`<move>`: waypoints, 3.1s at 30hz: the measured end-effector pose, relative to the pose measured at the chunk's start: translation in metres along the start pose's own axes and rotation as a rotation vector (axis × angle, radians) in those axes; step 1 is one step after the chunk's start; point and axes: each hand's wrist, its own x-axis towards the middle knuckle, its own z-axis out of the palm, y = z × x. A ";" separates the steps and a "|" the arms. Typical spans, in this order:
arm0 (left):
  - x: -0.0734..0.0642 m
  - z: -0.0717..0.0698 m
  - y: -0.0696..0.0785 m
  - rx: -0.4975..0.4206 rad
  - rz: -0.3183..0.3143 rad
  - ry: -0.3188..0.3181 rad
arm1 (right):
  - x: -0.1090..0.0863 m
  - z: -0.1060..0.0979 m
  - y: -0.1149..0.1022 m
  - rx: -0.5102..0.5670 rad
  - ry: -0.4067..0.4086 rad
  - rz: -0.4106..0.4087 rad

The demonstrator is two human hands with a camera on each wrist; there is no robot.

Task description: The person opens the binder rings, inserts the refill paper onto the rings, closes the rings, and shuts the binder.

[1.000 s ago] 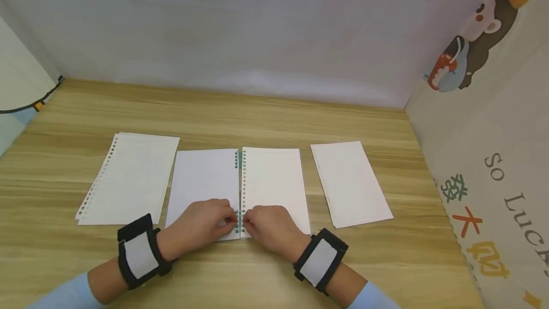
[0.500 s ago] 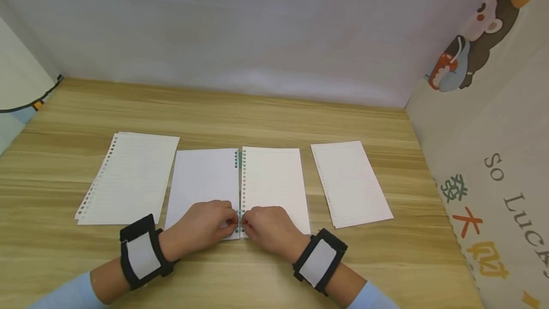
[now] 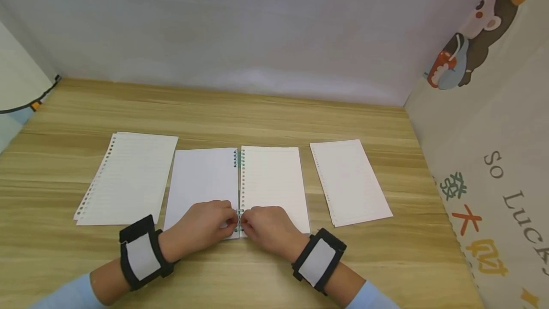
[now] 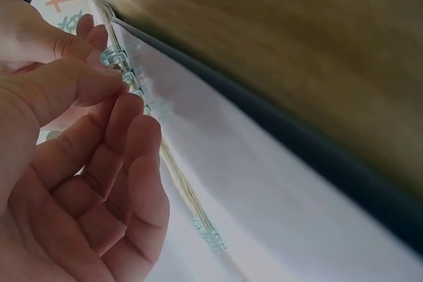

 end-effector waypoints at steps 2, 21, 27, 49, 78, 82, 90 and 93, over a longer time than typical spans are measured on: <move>0.000 0.000 0.000 0.001 -0.002 -0.004 | 0.000 0.000 0.000 -0.006 0.006 0.002; -0.005 0.004 -0.001 -0.012 0.031 -0.006 | -0.004 -0.001 -0.003 -0.010 -0.009 -0.040; -0.004 0.004 0.001 -0.004 0.032 0.001 | -0.004 -0.001 -0.004 0.016 -0.037 -0.018; -0.008 0.003 0.000 0.013 0.076 0.048 | -0.004 0.002 -0.007 0.036 -0.033 0.010; -0.008 0.001 0.000 -0.009 0.036 0.023 | -0.004 0.002 -0.009 0.013 -0.027 0.040; -0.009 0.000 0.000 -0.001 0.040 0.024 | -0.004 0.002 -0.009 0.014 -0.016 0.037; -0.008 0.001 -0.002 0.002 0.038 0.028 | -0.003 0.001 -0.009 0.022 -0.027 0.053; -0.008 0.001 -0.003 -0.002 0.039 0.028 | -0.003 0.002 -0.009 0.019 -0.018 0.059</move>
